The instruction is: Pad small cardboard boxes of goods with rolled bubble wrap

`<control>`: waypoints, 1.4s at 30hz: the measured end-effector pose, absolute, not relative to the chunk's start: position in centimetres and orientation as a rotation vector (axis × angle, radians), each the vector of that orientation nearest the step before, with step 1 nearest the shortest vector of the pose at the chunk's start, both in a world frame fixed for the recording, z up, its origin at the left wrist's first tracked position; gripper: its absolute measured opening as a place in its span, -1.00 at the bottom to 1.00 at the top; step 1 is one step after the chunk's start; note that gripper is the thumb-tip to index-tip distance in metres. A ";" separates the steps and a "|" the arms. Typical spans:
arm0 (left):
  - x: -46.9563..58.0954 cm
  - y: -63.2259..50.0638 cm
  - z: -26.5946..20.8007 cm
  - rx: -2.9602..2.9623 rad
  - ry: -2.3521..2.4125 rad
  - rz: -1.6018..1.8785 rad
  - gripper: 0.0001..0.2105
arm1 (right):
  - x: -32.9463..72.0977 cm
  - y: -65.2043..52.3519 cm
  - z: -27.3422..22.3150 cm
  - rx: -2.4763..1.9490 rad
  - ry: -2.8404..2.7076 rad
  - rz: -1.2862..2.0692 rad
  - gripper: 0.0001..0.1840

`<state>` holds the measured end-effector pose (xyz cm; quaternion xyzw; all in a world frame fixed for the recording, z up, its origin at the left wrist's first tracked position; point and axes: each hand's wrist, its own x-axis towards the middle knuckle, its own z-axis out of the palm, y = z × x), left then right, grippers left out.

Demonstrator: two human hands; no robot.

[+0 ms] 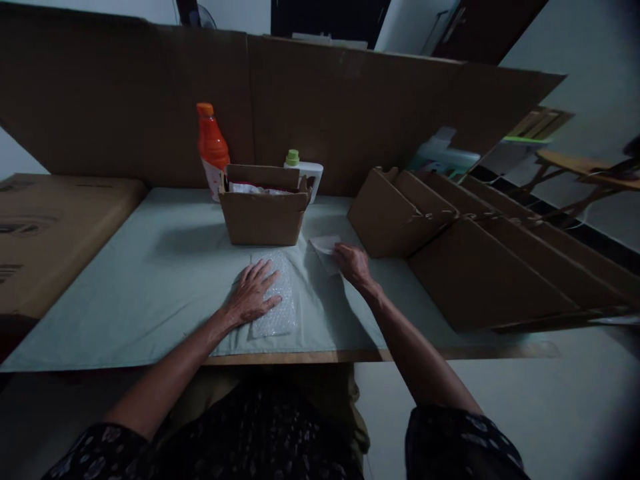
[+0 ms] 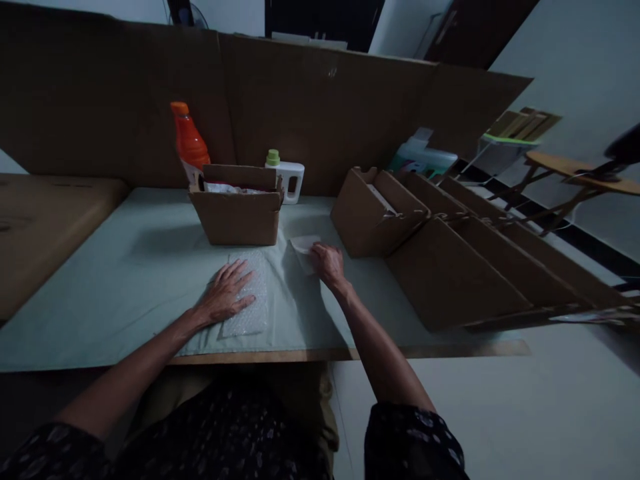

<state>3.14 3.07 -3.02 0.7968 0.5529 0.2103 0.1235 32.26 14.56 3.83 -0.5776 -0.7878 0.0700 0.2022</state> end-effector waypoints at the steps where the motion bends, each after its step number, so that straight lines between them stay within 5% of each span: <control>1: 3.1 3.0 -3.0 2.304 1.638 0.677 -0.40 | 32.3 14.5 4.4 -1.608 -2.162 0.178 -0.68; 11: 8.0 2.5 3.7 1.928 1.431 1.506 -0.05 | 31.6 4.2 18.9 -1.034 -2.158 0.233 -0.78; 13: 9.0 1.4 5.6 1.807 1.311 1.539 -0.14 | 30.4 2.0 21.7 -0.945 -2.213 0.275 -0.82; 16: 9.6 -1.4 7.3 1.554 1.086 1.468 -0.56 | 28.5 1.5 23.5 -0.872 -2.274 0.299 -0.84; 22: 4.8 -6.7 6.0 0.885 1.115 1.489 -0.77 | 25.6 8.4 16.8 -1.022 -2.117 0.506 -0.59; 28: -2.5 -10.0 2.3 0.277 1.430 1.600 -0.55 | 23.4 12.2 6.4 -1.429 -2.348 0.632 -0.85; 31: -3.7 -11.2 1.6 0.277 1.430 1.559 -0.46 | 21.0 12.3 3.5 -1.539 -2.332 0.585 -0.76; 34: -4.0 -11.2 1.9 0.344 1.415 1.594 -0.41 | 18.8 11.8 1.8 -1.543 -2.283 0.569 -0.73; 38: -3.7 -10.4 3.1 0.490 1.375 1.616 -0.32 | 19.1 10.2 1.7 -1.400 -2.165 0.706 -0.92; 42: -2.0 -9.6 4.6 0.657 1.242 1.509 -0.30 | 23.9 7.9 5.0 -1.238 -1.949 0.960 -0.73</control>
